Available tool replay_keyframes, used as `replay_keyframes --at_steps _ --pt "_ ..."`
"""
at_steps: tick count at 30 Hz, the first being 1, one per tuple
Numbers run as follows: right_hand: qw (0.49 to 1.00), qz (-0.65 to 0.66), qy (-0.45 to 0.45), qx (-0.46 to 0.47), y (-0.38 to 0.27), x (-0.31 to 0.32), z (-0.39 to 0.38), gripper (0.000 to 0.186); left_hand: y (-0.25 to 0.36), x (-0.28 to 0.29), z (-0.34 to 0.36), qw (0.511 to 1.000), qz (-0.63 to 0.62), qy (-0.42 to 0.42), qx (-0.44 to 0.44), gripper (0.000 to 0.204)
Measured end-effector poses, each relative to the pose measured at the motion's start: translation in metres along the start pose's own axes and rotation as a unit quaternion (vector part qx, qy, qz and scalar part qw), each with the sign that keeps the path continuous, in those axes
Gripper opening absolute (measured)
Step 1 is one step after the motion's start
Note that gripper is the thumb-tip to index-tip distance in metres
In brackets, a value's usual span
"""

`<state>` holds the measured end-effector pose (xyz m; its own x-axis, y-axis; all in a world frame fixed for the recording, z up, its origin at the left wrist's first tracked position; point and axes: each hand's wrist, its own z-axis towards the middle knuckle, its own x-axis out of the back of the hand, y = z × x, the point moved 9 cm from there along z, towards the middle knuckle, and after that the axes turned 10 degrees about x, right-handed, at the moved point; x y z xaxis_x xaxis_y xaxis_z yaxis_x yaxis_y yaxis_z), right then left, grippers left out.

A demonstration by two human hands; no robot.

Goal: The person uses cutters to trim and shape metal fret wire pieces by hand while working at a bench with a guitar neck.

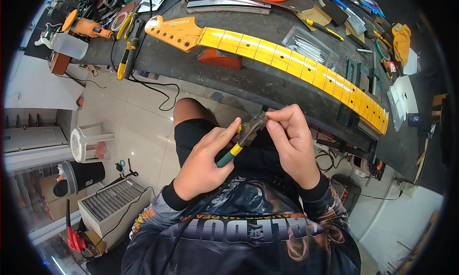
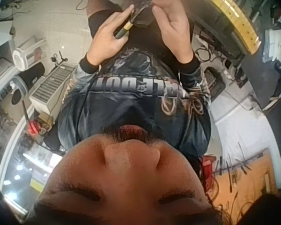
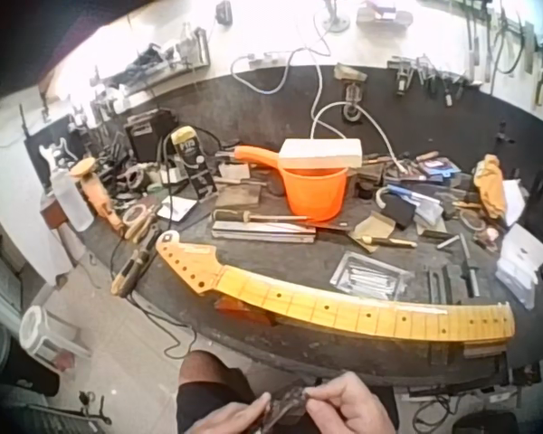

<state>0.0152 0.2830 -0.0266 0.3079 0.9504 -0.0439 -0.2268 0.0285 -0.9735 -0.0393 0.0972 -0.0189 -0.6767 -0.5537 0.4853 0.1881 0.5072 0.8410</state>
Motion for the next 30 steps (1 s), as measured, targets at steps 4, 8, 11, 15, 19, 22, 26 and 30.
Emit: replay_keyframes --at_steps 4,8,11,15,19,22,26,30 --pt "1.000 0.007 -0.007 -0.003 0.004 0.001 0.000 0.007 -0.003 -0.001 0.000 1.000 -0.003 -0.004 0.004 0.086" --pt "0.999 0.028 -0.015 -0.017 0.012 0.000 -0.001 0.006 -0.008 -0.002 -0.001 1.000 -0.008 0.000 0.009 0.081" --pt "0.999 0.027 -0.019 -0.019 0.016 0.001 -0.001 0.006 -0.010 -0.005 -0.001 0.999 -0.026 -0.006 0.025 0.073" --pt "0.999 0.018 -0.026 0.000 0.018 -0.003 -0.001 0.006 -0.016 -0.008 -0.004 0.997 -0.025 0.053 -0.042 0.055" --pt "0.999 0.022 -0.014 -0.029 0.022 -0.005 -0.007 0.007 -0.044 -0.003 -0.010 0.980 -0.165 0.066 0.085 0.042" --pt "0.996 0.074 -0.005 -0.054 0.022 -0.005 -0.008 0.008 -0.036 0.010 -0.007 0.992 -0.105 0.064 0.040 0.051" --pt "0.993 0.100 -0.014 -0.052 0.017 -0.007 -0.006 0.009 -0.016 0.004 -0.003 0.999 -0.028 0.023 -0.006 0.072" --pt "0.991 0.121 -0.002 -0.050 0.007 -0.010 -0.004 0.009 -0.012 -0.005 -0.001 1.000 -0.003 -0.008 0.006 0.081"
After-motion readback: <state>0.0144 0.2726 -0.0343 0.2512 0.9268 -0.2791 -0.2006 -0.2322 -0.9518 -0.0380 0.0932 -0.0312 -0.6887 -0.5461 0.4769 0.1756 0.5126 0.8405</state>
